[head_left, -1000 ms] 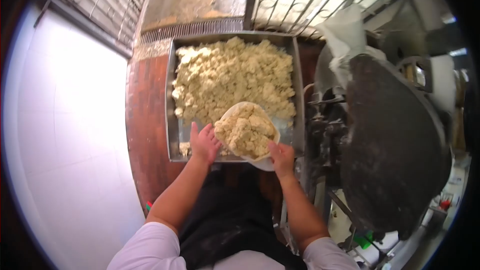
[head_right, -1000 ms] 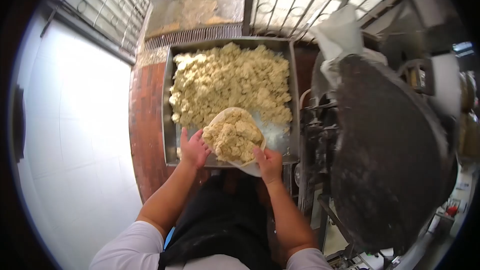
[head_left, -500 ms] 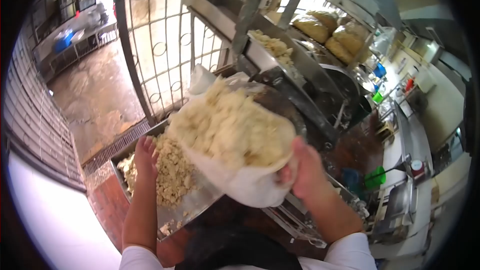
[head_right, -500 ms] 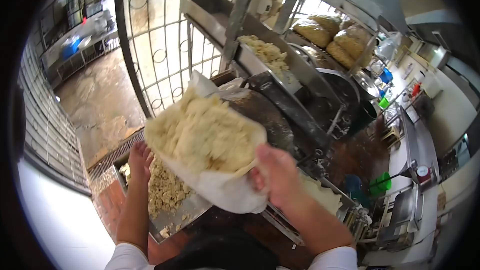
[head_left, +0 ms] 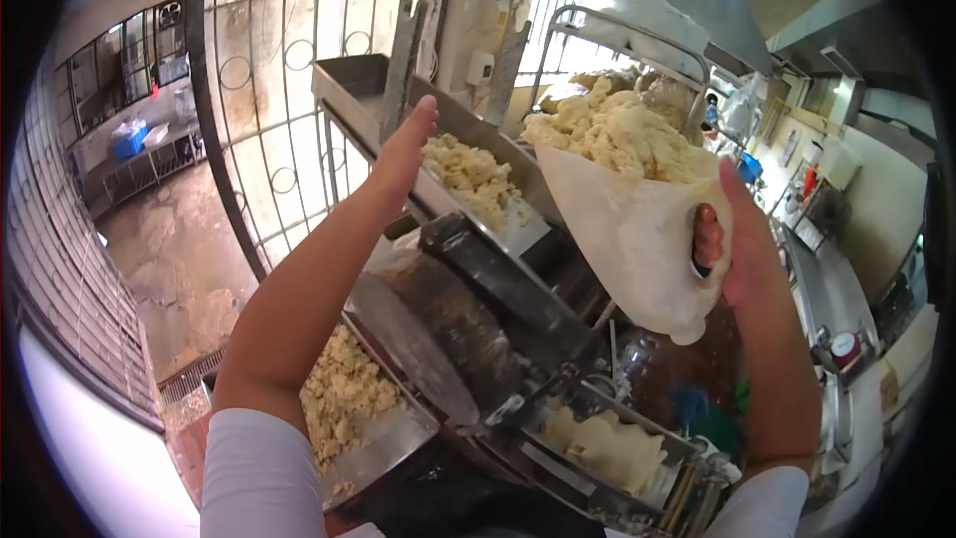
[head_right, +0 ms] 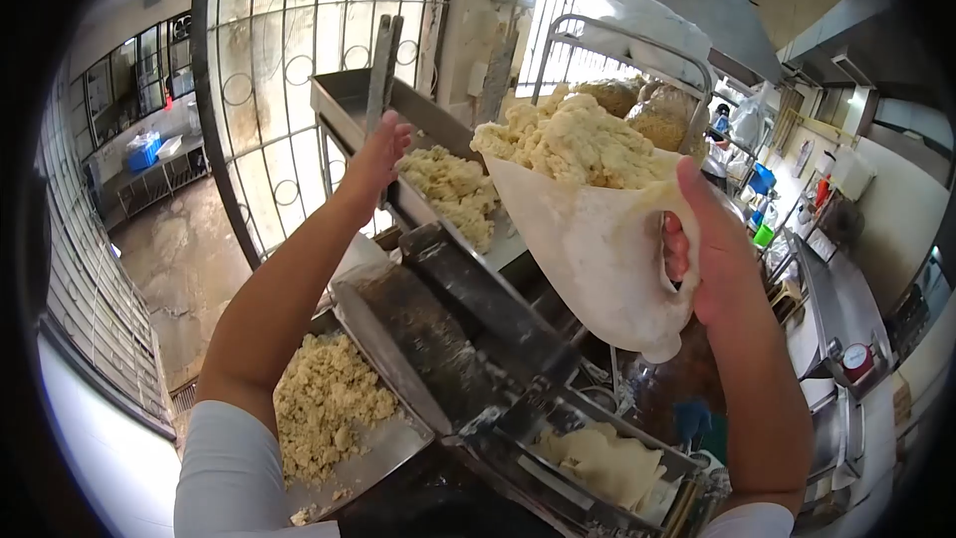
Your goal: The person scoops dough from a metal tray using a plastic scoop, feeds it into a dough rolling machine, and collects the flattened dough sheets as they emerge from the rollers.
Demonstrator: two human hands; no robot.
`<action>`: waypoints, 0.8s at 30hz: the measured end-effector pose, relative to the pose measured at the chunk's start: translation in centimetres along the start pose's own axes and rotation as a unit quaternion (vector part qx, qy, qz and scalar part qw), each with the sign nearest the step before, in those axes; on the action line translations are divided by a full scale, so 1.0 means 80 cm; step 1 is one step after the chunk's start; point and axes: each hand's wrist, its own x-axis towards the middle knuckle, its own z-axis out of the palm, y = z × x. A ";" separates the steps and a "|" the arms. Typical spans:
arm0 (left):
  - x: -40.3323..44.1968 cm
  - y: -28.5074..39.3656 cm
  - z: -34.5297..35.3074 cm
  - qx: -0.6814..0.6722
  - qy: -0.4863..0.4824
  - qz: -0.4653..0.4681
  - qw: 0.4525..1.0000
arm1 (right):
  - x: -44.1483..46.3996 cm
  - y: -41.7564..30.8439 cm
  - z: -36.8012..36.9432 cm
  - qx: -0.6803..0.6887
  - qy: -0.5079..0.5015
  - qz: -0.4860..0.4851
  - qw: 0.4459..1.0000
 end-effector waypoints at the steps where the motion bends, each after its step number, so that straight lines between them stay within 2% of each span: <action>1: 0.014 -0.003 0.014 -0.001 0.006 0.014 1.000 | 0.015 0.000 -0.002 -0.009 0.006 -0.008 1.000; 6: 0.123 -0.078 0.021 0.026 0.087 0.079 0.993 | 0.099 0.012 0.016 -0.071 0.055 -0.030 0.996; 8: 0.175 -0.113 0.004 0.038 0.133 0.113 0.984 | 0.145 0.023 0.031 -0.155 0.060 -0.091 0.982; 10: 0.181 -0.114 -0.011 -0.018 0.129 0.077 0.988 | 0.188 0.030 0.061 -0.265 0.056 -0.130 0.954; 12: 0.181 -0.109 -0.019 -0.066 0.145 0.060 0.985 | 0.232 0.039 0.101 -0.486 0.073 -0.235 0.838; 14: 0.176 -0.104 -0.014 -0.100 0.176 0.059 0.977 | 0.265 0.050 0.152 -0.628 0.040 -0.333 0.702; 17: 0.177 -0.102 0.005 -0.144 0.214 0.062 0.964 | 0.311 0.087 0.206 -0.712 -0.128 -0.407 0.557; 18: 0.186 -0.112 0.005 -0.030 0.231 0.087 0.969 | 0.319 0.094 0.216 -0.722 -0.145 -0.418 0.532; 20: 0.198 -0.123 0.003 0.192 0.257 0.135 0.938 | 0.331 0.104 0.235 -0.738 -0.183 -0.443 0.475; 24: 0.187 -0.121 0.014 0.222 0.290 0.124 0.923 | 0.334 0.082 0.234 -0.751 -0.145 -0.429 0.479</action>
